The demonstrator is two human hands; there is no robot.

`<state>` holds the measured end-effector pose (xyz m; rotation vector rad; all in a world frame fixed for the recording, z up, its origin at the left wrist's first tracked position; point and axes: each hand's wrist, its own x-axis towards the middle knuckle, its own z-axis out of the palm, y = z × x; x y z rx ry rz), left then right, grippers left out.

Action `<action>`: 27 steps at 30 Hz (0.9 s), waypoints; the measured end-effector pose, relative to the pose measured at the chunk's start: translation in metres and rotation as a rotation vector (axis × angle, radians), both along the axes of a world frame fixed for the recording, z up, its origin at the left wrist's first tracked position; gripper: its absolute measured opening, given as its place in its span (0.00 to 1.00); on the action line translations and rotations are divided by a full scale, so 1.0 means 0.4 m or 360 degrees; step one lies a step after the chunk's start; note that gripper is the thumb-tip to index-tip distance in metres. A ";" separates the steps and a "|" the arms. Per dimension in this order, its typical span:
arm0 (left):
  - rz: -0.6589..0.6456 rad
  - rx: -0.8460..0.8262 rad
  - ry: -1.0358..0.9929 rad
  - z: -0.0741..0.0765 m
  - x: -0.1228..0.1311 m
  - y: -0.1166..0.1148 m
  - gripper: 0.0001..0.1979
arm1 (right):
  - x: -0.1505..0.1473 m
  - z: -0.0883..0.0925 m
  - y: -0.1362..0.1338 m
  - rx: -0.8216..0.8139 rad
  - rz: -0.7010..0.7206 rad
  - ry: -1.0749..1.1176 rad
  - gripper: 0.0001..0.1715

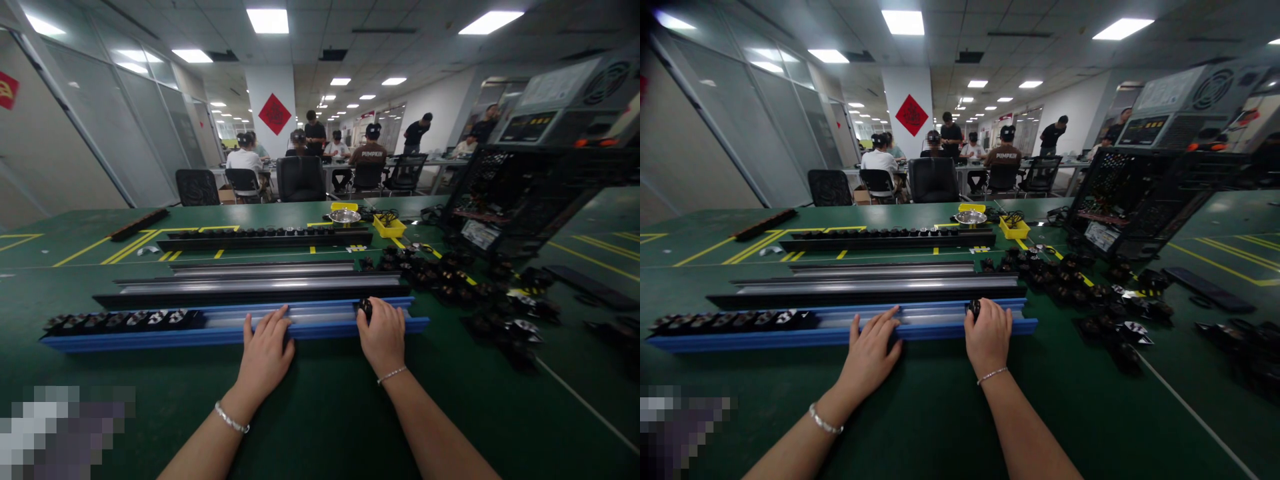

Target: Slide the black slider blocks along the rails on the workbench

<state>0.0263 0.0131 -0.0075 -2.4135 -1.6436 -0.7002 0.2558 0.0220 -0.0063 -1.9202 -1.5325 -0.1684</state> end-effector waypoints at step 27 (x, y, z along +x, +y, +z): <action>-0.0010 0.0050 0.0008 -0.010 -0.003 0.005 0.12 | 0.068 -0.018 0.005 0.0208 0.0009 -0.0102 0.18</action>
